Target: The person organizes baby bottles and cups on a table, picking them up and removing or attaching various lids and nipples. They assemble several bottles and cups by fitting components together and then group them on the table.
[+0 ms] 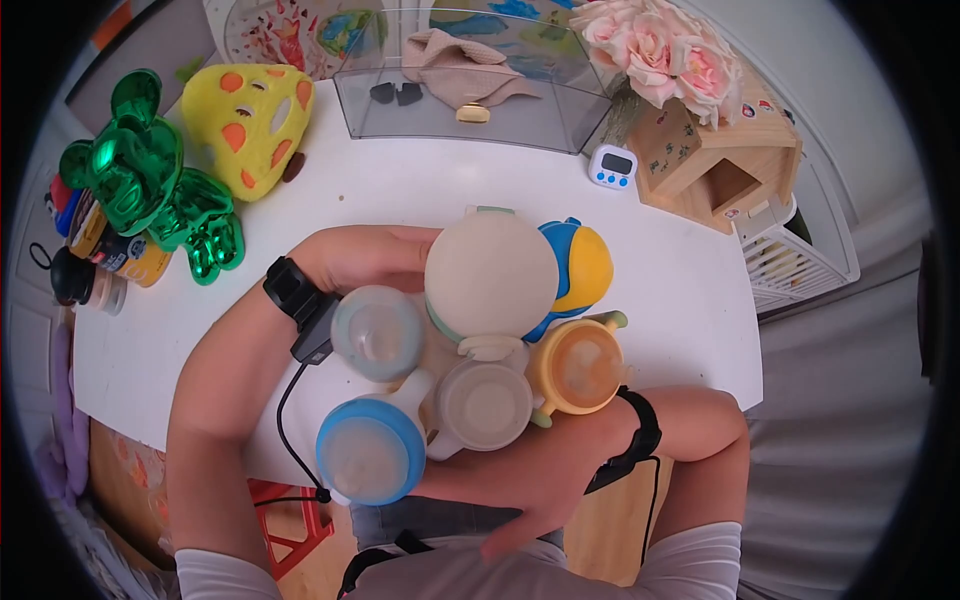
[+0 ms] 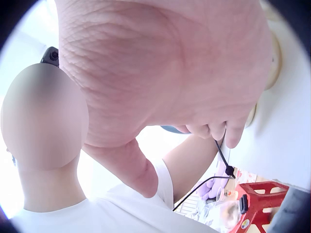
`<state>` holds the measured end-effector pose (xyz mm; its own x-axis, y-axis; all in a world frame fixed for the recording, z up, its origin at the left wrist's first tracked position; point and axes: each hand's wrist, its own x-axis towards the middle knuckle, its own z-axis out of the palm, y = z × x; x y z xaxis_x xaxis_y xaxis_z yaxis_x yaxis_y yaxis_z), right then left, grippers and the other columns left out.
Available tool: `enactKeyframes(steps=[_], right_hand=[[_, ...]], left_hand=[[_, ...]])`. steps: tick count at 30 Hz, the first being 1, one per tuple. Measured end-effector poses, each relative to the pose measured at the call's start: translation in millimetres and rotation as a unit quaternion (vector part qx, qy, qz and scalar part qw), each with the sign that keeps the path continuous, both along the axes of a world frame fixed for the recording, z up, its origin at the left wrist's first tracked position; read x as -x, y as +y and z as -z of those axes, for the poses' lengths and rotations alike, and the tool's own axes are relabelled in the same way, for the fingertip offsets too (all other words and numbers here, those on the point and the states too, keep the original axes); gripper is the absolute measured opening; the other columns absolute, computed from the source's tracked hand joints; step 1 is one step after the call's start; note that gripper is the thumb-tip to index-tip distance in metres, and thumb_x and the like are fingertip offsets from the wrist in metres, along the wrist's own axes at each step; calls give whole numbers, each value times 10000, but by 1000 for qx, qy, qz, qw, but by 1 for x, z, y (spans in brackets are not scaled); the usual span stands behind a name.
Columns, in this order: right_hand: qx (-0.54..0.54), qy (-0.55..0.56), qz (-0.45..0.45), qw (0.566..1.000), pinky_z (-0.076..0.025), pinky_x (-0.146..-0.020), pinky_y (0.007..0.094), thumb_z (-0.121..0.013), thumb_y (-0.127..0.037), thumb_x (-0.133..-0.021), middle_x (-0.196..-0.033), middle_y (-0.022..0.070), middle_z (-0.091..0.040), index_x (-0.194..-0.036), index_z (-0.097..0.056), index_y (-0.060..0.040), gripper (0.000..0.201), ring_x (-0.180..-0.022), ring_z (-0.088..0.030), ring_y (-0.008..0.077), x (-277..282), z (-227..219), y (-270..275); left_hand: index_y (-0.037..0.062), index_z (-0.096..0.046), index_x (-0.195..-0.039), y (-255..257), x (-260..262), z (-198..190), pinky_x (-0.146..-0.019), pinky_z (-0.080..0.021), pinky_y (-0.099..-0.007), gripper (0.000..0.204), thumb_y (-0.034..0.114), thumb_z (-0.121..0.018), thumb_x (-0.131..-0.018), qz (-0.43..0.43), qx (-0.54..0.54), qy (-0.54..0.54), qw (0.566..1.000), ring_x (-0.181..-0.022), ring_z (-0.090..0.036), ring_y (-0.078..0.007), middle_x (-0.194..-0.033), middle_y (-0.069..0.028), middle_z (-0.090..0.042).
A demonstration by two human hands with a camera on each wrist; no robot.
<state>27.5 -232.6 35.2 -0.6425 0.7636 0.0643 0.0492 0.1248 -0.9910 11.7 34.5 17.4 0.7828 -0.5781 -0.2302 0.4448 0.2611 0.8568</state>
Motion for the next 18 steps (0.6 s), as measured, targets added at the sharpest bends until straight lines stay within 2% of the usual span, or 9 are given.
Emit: enactKeyframes(steps=[8, 10, 11, 13, 14, 16, 18], right_hand=[[-7, -22, 19, 1000, -330, -1272, 420, -760, -163, -878, -1658, 288, -378, -1696, -98, 27, 1070, -1532, -413, 386, 4, -7, -2], [-100, 15, 68, 993, -358, -1247, 434, -755, -150, -897, -1643, 287, -392, -1686, -138, 37, 1019, -1482, -457, 423, 11, 2, -9], [-100, 13, 70, 992, -358, -1247, 434, -755, -150, -897, -1643, 287, -392, -1686, -138, 37, 1019, -1482, -457, 423, 13, 3, -13], [-129, 19, 84, 988, -455, -1157, 456, -743, -147, -937, -1581, 298, -460, -1625, -284, 64, 853, -1371, -555, 457, 17, -9, -17], [-129, 17, 87, 988, -455, -1157, 456, -743, -147, -937, -1581, 298, -460, -1625, -284, 64, 853, -1371, -555, 457, 17, -24, -23], [-96, -53, 20, 994, -499, -1149, 442, -702, -199, -1001, -1555, 203, -551, -1595, -450, -20, 670, -1417, -553, 368, 9, -64, -44], [-112, -66, 6, 991, -563, -1075, 444, -718, -102, -998, -1433, 273, -628, -1485, -525, 90, 557, -1284, -667, 385, -14, -80, -66]], left_hand=[[19, -391, -1646, -2, -1, 7, -1267, -350, -380, 622, 306, -577, -1126, -22, 5, 4, 1000, -1506, -465, -204, -1652, -108, -484], [19, -393, -1645, 0, -2, 13, -1260, -364, -379, 626, 306, -584, -1122, -24, 13, 9, 1000, -1498, -477, -206, -1645, -111, -493], [18, -393, -1645, 1, -3, 16, -1253, -375, -381, 635, 307, -593, -1116, -30, 3, 5, 1000, -1489, -489, -208, -1642, -115, -497], [17, -393, -1644, 2, -2, 16, -1246, -387, -382, 643, 308, -602, -1110, -34, -5, -2, 999, -1480, -501, -210, -1638, -119, -501], [17, -395, -1643, 2, -2, 15, -1245, -388, -383, 656, 313, -617, -1101, -42, -7, 6, 999, -1478, -504, -211, -1637, -123, -501], [17, -397, -1641, 1, -2, 12, -1245, -389, -384, 669, 318, -632, -1092, -49, -8, 13, 999, -1475, -507, -213, -1636, -128, -502], [13, -398, -1639, 0, -1, 11, -1242, -393, -386, 682, 311, -650, -1080, -54, 1, 11, 998, -1470, -513, -217, -1630, -133, -507]])
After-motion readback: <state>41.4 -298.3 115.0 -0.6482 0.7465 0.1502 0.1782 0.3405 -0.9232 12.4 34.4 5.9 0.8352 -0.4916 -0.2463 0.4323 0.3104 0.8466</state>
